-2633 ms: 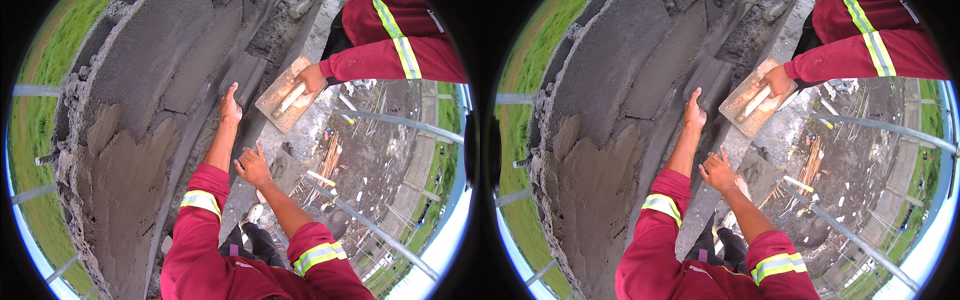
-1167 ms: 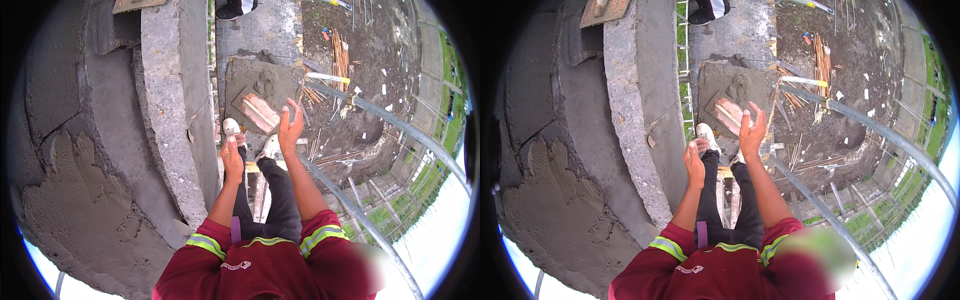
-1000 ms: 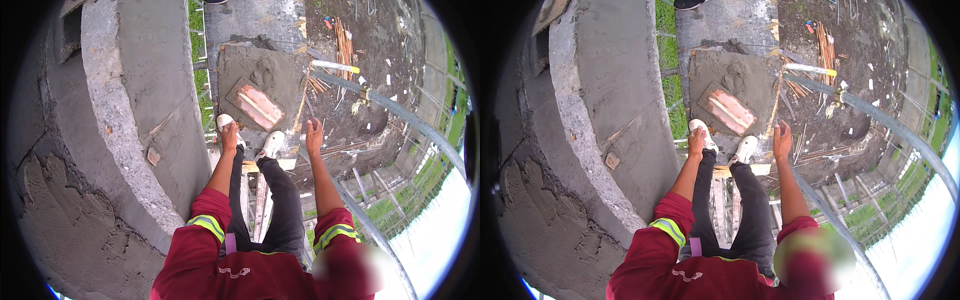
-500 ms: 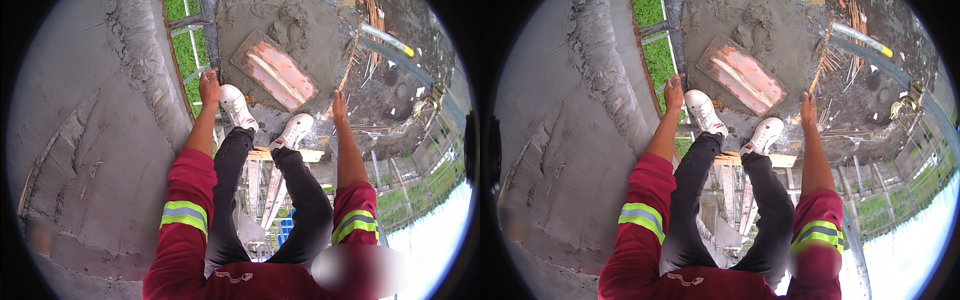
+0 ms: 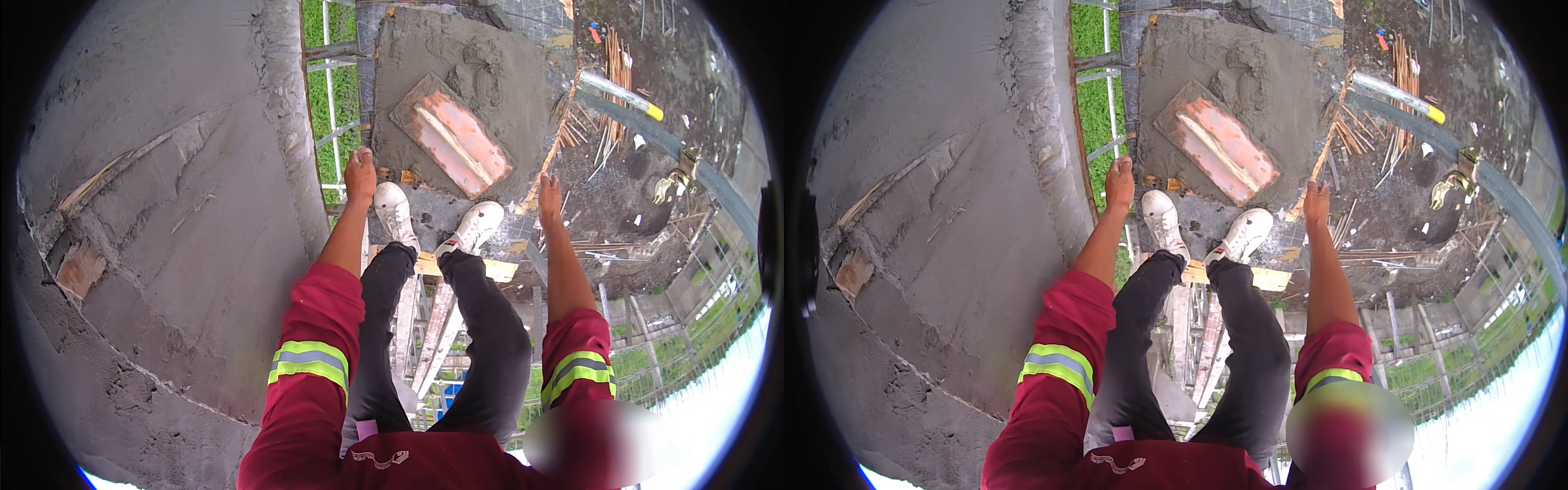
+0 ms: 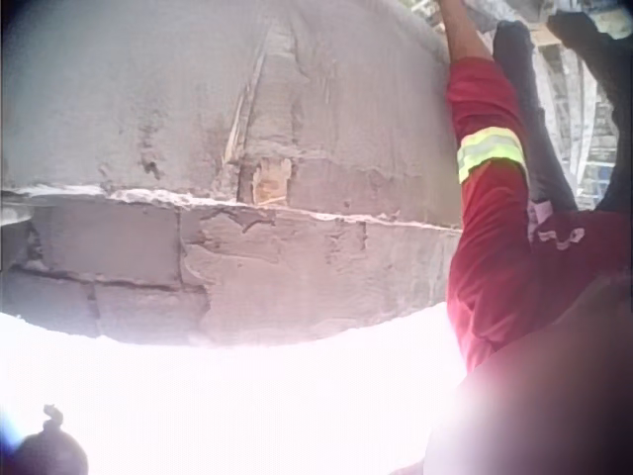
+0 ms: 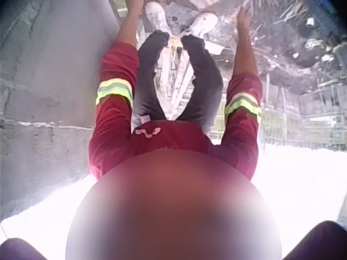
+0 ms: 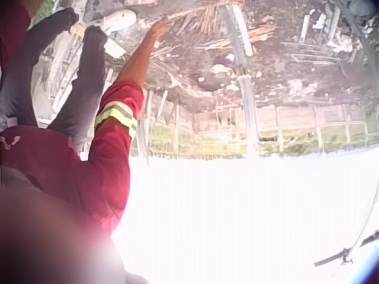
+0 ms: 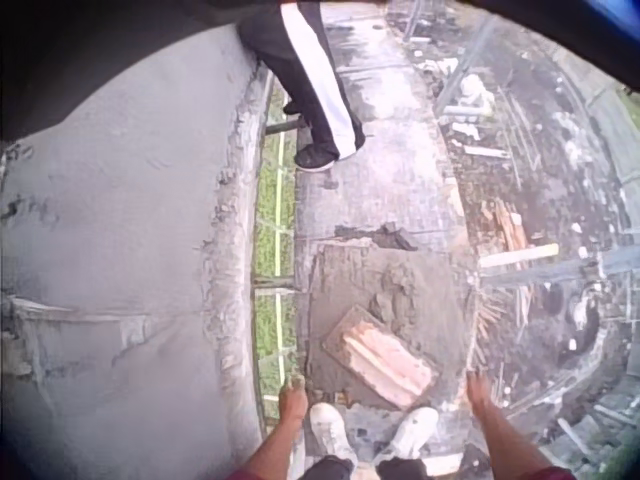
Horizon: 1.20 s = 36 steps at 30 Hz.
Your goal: The person smooths wet concrete on a curved wall using a trowel and a wooden float. They walk along scaffolding, adjust a hanging metal pipe, and continue leveling the concrete surface.
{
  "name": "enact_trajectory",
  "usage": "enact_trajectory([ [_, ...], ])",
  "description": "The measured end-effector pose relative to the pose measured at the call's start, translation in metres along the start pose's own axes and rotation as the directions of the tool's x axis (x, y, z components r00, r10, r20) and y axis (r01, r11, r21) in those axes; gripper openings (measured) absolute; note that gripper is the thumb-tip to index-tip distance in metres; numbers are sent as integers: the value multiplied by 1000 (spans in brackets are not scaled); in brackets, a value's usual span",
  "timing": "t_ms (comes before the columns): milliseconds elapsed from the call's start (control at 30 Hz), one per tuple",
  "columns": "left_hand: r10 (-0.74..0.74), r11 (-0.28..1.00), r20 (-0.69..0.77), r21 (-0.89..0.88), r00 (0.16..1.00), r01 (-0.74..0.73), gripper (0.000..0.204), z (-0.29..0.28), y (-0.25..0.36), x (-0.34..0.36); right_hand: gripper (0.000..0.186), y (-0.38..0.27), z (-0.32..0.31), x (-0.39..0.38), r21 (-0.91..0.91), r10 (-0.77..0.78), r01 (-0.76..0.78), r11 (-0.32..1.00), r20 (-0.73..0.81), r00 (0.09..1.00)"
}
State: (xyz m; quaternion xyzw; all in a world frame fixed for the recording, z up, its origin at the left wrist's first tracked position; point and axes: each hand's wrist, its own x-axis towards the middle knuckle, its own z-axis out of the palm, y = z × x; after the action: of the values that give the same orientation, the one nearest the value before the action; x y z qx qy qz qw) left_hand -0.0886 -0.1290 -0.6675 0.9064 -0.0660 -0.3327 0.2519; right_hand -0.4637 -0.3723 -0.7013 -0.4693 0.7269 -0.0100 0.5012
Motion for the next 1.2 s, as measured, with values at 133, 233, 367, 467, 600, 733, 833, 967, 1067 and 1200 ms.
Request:
enact_trajectory([
  [133,-66,997,61,34,996,64,60,41,-51,13,74,41,17,18,17,31,-31,999,-37,999],
  [233,-100,994,44,55,994,98,67,63,-80,6,67,71,31,24,4,-72,72,997,-22,997],
  [367,-72,994,-71,82,995,78,72,84,-86,3,55,73,27,39,58,-64,69,996,-88,994],
  [467,-136,986,-95,80,986,143,75,84,-83,14,62,52,13,51,271,228,-209,940,-40,973],
  [600,-178,979,7,-95,984,178,71,63,-91,35,63,34,9,50,248,244,-225,942,-47,969],
  [733,-297,939,141,-137,944,316,76,53,-104,49,59,21,6,51,430,190,-196,881,59,980],
  [833,-369,882,246,-211,896,421,84,53,-107,48,56,10,0,50,447,200,-185,875,14,980],
  [967,-253,916,201,-266,946,301,85,52,-95,35,55,-2,5,41,328,103,-20,945,-238,966],
  [1067,-314,871,84,-372,946,323,80,45,-76,21,58,-3,12,30,323,39,68,944,-315,948],
  [1200,-176,903,-30,-404,984,150,74,35,-51,19,63,0,17,24,433,168,-23,901,-300,939],
])
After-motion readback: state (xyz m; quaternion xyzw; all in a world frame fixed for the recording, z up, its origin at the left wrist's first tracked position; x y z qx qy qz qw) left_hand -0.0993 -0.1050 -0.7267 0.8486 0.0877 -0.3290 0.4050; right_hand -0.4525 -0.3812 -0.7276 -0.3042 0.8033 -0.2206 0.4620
